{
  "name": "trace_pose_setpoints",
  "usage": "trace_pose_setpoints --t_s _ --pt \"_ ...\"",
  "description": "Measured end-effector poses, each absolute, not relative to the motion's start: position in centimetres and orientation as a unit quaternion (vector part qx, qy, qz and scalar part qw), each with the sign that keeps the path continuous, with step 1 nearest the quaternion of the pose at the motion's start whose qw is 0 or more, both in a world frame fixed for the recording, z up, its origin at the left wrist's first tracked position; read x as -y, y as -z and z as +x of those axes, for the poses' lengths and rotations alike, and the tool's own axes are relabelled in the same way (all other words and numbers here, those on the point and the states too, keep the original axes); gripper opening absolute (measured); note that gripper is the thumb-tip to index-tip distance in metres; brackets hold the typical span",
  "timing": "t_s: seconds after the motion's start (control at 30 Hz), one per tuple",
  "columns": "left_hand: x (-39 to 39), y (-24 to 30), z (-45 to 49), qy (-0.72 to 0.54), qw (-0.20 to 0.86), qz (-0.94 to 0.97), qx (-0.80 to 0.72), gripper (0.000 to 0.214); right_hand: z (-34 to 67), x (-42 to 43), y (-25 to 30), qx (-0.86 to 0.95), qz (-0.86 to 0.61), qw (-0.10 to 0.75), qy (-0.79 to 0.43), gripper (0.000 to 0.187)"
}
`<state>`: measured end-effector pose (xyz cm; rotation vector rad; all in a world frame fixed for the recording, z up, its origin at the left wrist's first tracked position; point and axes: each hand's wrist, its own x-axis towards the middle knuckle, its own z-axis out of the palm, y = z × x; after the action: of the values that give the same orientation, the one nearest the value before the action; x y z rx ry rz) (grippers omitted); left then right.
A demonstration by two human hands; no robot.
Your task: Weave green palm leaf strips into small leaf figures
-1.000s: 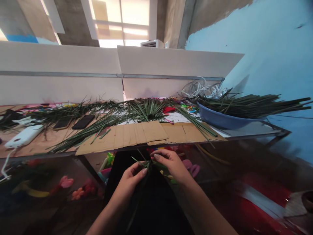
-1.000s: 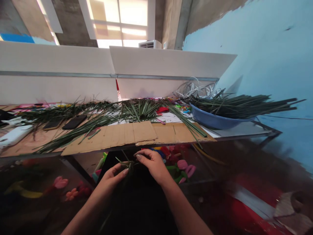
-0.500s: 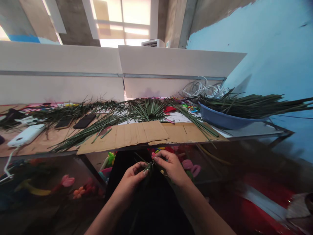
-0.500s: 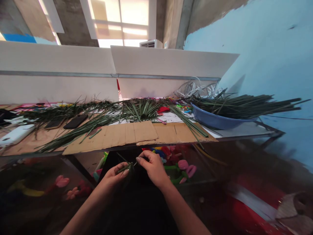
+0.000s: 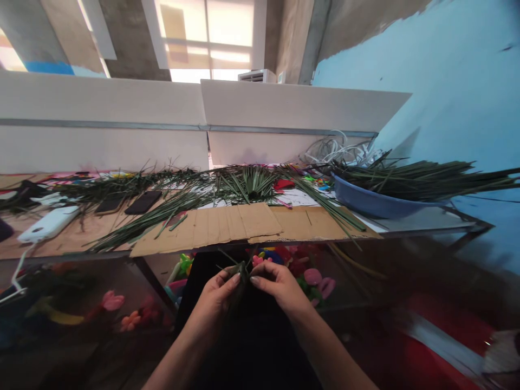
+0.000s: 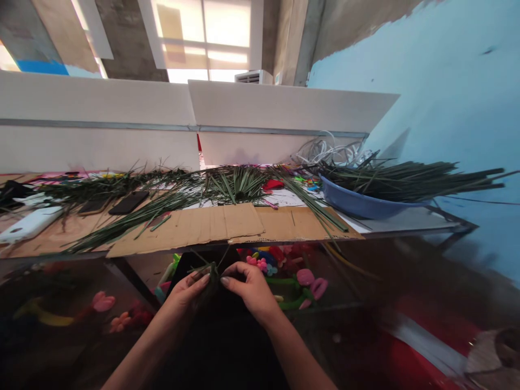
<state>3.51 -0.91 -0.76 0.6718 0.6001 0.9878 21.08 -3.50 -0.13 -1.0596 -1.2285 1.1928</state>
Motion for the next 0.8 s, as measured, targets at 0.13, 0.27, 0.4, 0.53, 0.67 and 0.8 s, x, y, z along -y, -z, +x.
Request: trace_pose_setpoints --t_s 0.13,0.27,0.4,0.53,0.67,0.8 --pt "1.0 0.6 3.5 -0.456 0.778 0.332 -0.278 0.041 20.6 3.5 -0.3 0.538 -0.468 0.538 -0.449 0.017" --pt "0.9 1.2 3.4 -0.457 0.762 0.356 -0.291 0.037 20.3 3.8 -0.6 0.549 -0.472 0.538 -0.433 0.018" --pt "1.1 1.4 3.4 -0.472 0.733 0.380 -0.308 0.037 20.2 4.1 -0.9 0.566 -0.480 0.536 -0.401 0.017" --pt "1.3 1.0 3.4 -0.480 0.709 0.406 -0.319 0.036 20.2 4.3 -1.2 0.573 -0.481 0.539 -0.386 0.018" --pt "1.4 0.8 3.1 -0.467 0.715 0.404 -0.327 0.037 20.2 4.3 -1.3 0.552 -0.472 0.549 -0.414 0.019" --pt "1.5 0.7 3.0 -0.450 0.741 0.380 -0.323 0.035 20.2 4.2 -1.4 0.517 -0.450 0.567 -0.457 0.021"
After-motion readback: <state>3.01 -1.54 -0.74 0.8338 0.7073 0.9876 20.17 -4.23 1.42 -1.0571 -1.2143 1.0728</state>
